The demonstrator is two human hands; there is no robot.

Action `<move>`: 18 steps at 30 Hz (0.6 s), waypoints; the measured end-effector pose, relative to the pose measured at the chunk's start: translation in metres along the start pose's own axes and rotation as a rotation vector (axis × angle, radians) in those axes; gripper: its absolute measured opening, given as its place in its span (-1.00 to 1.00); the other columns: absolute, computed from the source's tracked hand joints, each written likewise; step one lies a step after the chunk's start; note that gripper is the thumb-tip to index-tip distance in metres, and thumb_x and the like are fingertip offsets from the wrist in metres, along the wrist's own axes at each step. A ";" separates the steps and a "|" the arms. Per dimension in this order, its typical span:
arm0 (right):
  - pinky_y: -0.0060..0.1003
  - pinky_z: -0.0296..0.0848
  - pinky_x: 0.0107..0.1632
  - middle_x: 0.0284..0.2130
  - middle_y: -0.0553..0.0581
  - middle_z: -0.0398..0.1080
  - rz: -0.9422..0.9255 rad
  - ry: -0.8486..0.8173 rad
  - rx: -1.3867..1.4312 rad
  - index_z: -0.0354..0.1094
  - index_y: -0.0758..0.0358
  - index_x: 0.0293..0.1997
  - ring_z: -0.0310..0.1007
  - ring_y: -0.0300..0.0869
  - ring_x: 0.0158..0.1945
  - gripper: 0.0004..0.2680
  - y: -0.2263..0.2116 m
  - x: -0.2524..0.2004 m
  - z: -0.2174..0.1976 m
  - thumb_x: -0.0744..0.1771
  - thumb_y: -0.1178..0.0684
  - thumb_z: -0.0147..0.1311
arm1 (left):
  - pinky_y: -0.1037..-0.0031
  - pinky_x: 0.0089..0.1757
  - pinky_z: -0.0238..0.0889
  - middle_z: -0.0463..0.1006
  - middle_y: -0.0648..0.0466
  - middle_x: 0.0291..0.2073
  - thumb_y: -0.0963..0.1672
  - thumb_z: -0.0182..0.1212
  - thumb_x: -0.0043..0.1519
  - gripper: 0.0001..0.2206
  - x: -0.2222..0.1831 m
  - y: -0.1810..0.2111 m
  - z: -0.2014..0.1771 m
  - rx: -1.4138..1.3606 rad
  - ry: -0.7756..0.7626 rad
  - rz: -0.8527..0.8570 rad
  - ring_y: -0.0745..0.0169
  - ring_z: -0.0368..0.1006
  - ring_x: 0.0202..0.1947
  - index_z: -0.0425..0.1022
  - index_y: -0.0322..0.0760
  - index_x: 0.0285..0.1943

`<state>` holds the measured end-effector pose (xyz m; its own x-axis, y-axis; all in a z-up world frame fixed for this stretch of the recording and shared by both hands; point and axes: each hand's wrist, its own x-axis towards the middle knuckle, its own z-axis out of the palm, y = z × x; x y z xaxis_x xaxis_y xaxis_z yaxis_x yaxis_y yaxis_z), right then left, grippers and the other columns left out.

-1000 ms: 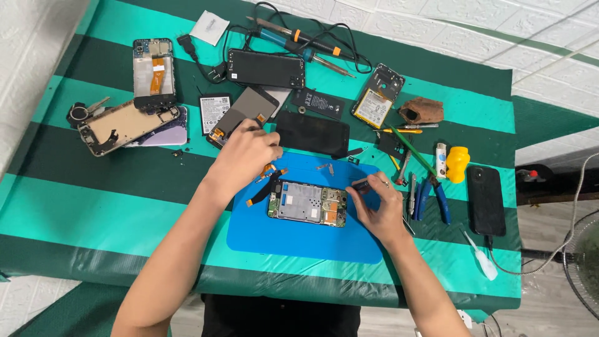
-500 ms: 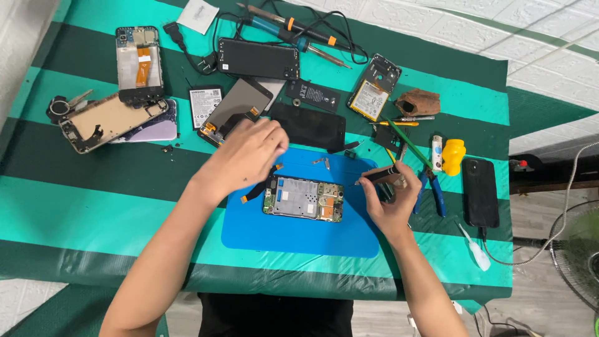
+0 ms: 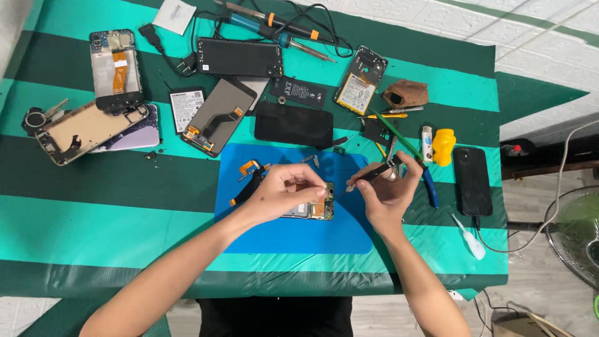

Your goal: Assembling internal mobile phone components and connecting delicate ribbon cables on a repair bench

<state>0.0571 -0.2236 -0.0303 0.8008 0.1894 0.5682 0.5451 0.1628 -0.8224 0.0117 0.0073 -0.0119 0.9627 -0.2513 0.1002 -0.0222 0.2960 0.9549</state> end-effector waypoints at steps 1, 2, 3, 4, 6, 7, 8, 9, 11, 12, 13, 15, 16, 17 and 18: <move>-0.20 0.68 -0.27 -0.38 0.38 0.49 0.003 0.000 0.000 -0.17 0.22 0.45 0.63 0.06 -0.32 -0.41 -0.003 -0.001 0.002 0.32 0.38 0.19 | 0.49 -0.22 0.44 0.69 -0.07 -0.41 -0.28 0.31 0.20 -0.92 -0.001 -0.001 0.004 -0.001 0.001 -0.002 0.26 0.58 -0.35 0.66 -0.34 -0.18; -0.19 0.70 -0.25 -0.36 0.37 0.50 0.033 0.033 0.031 -0.18 0.18 0.46 0.65 0.06 -0.30 -0.42 -0.006 -0.002 0.005 0.34 0.36 0.18 | 0.46 -0.20 0.47 0.70 -0.10 -0.37 -0.28 0.32 0.21 -0.90 -0.002 -0.001 0.007 -0.001 0.041 0.026 0.21 0.61 -0.32 0.66 -0.35 -0.15; -0.18 0.71 -0.24 -0.33 0.36 0.51 0.060 0.063 0.063 -0.18 0.14 0.48 0.67 0.06 -0.28 -0.42 -0.008 -0.001 0.007 0.35 0.34 0.17 | 0.42 -0.18 0.50 0.71 -0.12 -0.33 -0.29 0.33 0.21 -0.88 -0.003 -0.001 0.011 0.000 0.082 0.058 0.15 0.65 -0.29 0.65 -0.35 -0.12; -0.18 0.71 -0.24 -0.33 0.36 0.51 0.059 0.060 0.063 -0.18 0.14 0.48 0.67 0.06 -0.28 -0.42 -0.009 -0.001 0.008 0.35 0.34 0.17 | 0.42 -0.18 0.50 0.71 -0.12 -0.33 -0.29 0.33 0.21 -0.88 -0.003 0.000 0.014 -0.001 0.084 0.060 0.15 0.65 -0.29 0.65 -0.35 -0.12; -0.22 0.73 -0.23 -0.31 0.35 0.52 0.087 0.111 0.068 -0.20 0.11 0.50 0.68 0.04 -0.26 -0.40 -0.010 -0.002 0.010 0.35 0.32 0.17 | 0.35 -0.15 0.52 0.72 -0.14 -0.27 -0.30 0.36 0.19 -0.85 -0.005 0.002 0.021 0.001 0.109 0.096 0.07 0.68 -0.23 0.65 -0.37 -0.09; -0.22 0.73 -0.23 -0.31 0.35 0.52 0.090 0.111 0.068 -0.20 0.11 0.50 0.68 0.04 -0.26 -0.40 -0.010 -0.003 0.011 0.35 0.32 0.17 | 0.35 -0.15 0.52 0.72 -0.14 -0.27 -0.30 0.36 0.19 -0.85 -0.006 0.003 0.023 0.000 0.110 0.094 0.07 0.68 -0.23 0.65 -0.37 -0.09; -0.21 0.74 -0.23 -0.31 0.38 0.51 0.082 0.120 0.054 -0.21 0.12 0.50 0.68 0.06 -0.26 -0.39 -0.009 -0.004 0.011 0.34 0.34 0.18 | 0.35 -0.14 0.53 0.72 -0.14 -0.25 -0.29 0.35 0.21 -0.85 -0.008 0.003 0.025 0.001 0.112 0.082 0.07 0.68 -0.21 0.64 -0.36 -0.07; -0.20 0.74 -0.22 -0.31 0.40 0.51 0.072 0.131 0.038 -0.23 0.12 0.50 0.69 0.08 -0.27 -0.37 -0.009 -0.005 0.011 0.33 0.35 0.19 | 0.35 -0.13 0.53 0.73 -0.13 -0.23 -0.28 0.34 0.22 -0.86 -0.008 0.003 0.027 0.003 0.110 0.070 0.07 0.68 -0.20 0.64 -0.35 -0.06; -0.20 0.74 -0.23 -0.31 0.43 0.51 0.052 0.123 0.034 -0.24 0.13 0.50 0.69 0.07 -0.28 -0.35 -0.001 -0.009 0.007 0.32 0.36 0.20 | 0.38 -0.17 0.56 0.72 -0.16 -0.23 -0.29 0.33 0.22 -0.86 -0.009 0.001 0.030 -0.037 0.113 0.085 0.07 0.68 -0.21 0.64 -0.36 -0.06; -0.19 0.73 -0.24 -0.31 0.46 0.52 0.031 0.114 0.031 -0.26 0.15 0.49 0.69 0.07 -0.29 -0.34 0.003 -0.011 0.005 0.31 0.38 0.20 | 0.40 -0.21 0.58 0.72 -0.18 -0.23 -0.30 0.31 0.23 -0.85 -0.009 -0.001 0.031 -0.077 0.118 0.100 0.07 0.68 -0.21 0.64 -0.37 -0.06; -0.19 0.73 -0.24 -0.31 0.46 0.52 0.033 0.116 0.029 -0.26 0.15 0.49 0.69 0.07 -0.29 -0.34 0.005 -0.012 0.003 0.31 0.38 0.20 | 0.40 -0.21 0.58 0.72 -0.18 -0.23 -0.30 0.31 0.23 -0.85 -0.009 -0.001 0.032 -0.078 0.117 0.098 0.07 0.68 -0.21 0.64 -0.37 -0.06; -0.21 0.71 -0.24 -0.30 0.42 0.52 -0.006 0.112 -0.027 -0.24 0.18 0.48 0.69 0.03 -0.28 -0.38 0.009 -0.013 0.000 0.33 0.37 0.19 | 0.39 -0.21 0.59 0.71 -0.19 -0.21 -0.30 0.28 0.24 -0.85 -0.010 0.000 0.032 -0.085 0.117 0.093 0.07 0.68 -0.21 0.64 -0.37 -0.04; -0.21 0.71 -0.24 -0.30 0.42 0.52 -0.004 0.111 -0.027 -0.24 0.18 0.48 0.69 0.03 -0.28 -0.38 0.011 -0.014 -0.002 0.33 0.37 0.19 | 0.39 -0.21 0.59 0.71 -0.19 -0.21 -0.30 0.28 0.24 -0.85 -0.010 0.000 0.032 -0.085 0.119 0.092 0.07 0.68 -0.21 0.64 -0.37 -0.04; -0.21 0.70 -0.24 -0.31 0.43 0.52 -0.015 0.109 -0.028 -0.26 0.20 0.48 0.69 0.04 -0.29 -0.37 0.013 -0.015 -0.003 0.33 0.37 0.18 | 0.39 -0.21 0.60 0.71 -0.19 -0.21 -0.30 0.28 0.25 -0.85 -0.010 0.000 0.033 -0.096 0.118 0.099 0.07 0.68 -0.21 0.64 -0.38 -0.04; -0.21 0.69 -0.24 -0.31 0.44 0.52 -0.027 0.108 -0.029 -0.27 0.22 0.49 0.68 0.05 -0.30 -0.37 0.014 -0.017 -0.005 0.33 0.38 0.18 | 0.38 -0.22 0.60 0.71 -0.20 -0.20 -0.30 0.28 0.25 -0.84 -0.011 0.001 0.034 -0.107 0.116 0.105 0.06 0.68 -0.20 0.63 -0.38 -0.03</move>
<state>0.0525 -0.2296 -0.0518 0.8071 0.0796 0.5851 0.5724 0.1379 -0.8083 -0.0075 -0.0208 -0.0029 0.9814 -0.1076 0.1588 -0.1012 0.4133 0.9050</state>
